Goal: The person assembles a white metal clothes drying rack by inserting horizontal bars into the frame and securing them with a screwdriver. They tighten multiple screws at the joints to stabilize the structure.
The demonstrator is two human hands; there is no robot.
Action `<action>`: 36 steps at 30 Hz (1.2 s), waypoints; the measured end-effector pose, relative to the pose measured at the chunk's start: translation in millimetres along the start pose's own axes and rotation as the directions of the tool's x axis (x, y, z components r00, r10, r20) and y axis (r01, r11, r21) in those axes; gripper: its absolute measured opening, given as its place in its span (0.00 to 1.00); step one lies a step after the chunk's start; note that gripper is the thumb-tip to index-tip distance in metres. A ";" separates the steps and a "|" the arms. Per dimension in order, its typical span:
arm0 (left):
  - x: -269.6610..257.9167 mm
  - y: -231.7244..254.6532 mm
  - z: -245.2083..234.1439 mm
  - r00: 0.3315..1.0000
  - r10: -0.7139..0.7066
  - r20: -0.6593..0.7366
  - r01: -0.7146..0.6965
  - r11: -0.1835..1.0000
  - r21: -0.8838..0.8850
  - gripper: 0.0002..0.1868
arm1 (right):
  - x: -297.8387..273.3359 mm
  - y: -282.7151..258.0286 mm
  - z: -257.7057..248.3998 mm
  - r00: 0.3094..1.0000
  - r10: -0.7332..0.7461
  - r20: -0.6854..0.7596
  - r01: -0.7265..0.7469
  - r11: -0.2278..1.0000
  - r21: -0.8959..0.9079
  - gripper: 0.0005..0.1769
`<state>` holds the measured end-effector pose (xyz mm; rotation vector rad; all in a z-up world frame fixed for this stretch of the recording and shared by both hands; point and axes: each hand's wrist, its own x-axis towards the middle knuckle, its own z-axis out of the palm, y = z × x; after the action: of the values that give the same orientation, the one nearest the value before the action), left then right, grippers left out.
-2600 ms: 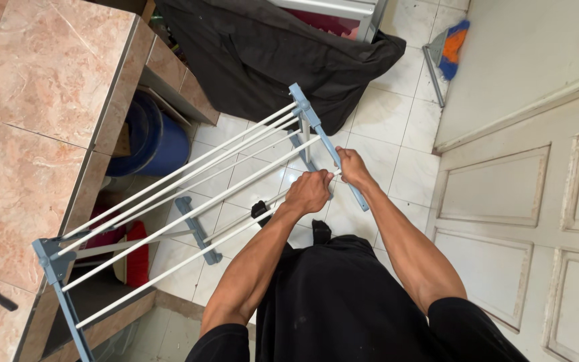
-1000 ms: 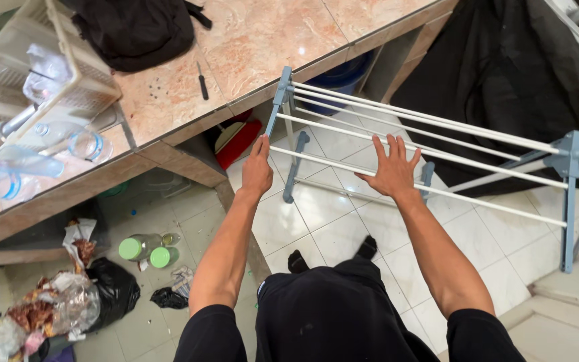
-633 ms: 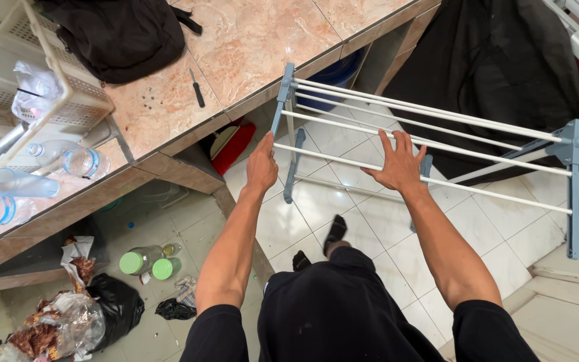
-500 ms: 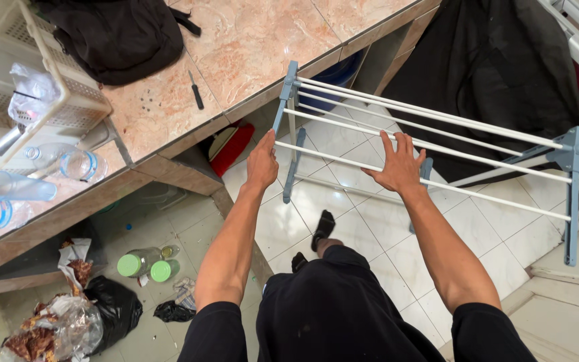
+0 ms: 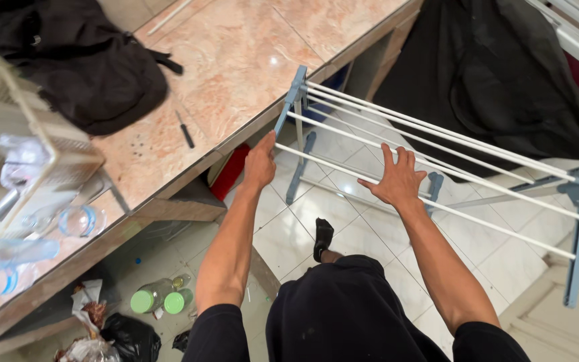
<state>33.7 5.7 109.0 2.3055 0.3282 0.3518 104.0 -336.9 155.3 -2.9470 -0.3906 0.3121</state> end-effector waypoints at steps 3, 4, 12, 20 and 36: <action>28.2 6.9 11.0 0.998 0.046 0.050 -0.048 0.998 0.037 0.35 | 13.2 0.5 -10.5 0.994 0.088 0.067 -0.086 0.996 -0.032 0.68; 39.5 8.3 15.3 0.995 0.086 0.049 -0.088 0.995 0.040 0.35 | 17.9 2.0 -13.1 0.991 0.110 0.080 -0.106 0.993 -0.046 0.69; 117.6 28.9 59.0 0.965 0.227 0.130 -0.244 0.961 0.132 0.33 | 81.4 -22.7 -2.7 0.999 -0.038 0.024 0.038 0.999 0.005 0.66; 164.4 49.3 74.0 0.945 0.046 0.325 -0.156 0.934 0.322 0.44 | 151.4 -66.4 1.6 0.994 -0.104 -0.045 0.105 0.994 0.025 0.55; 200.7 -11.1 -27.7 0.975 0.023 0.221 0.015 0.985 -0.171 0.21 | 254.1 -223.0 16.1 0.840 -0.441 -0.318 0.528 0.799 0.287 0.38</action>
<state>209.0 99.3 149.7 2.1503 0.1738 0.1156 286.7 -52.9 132.2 -2.3669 -0.9244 -0.0363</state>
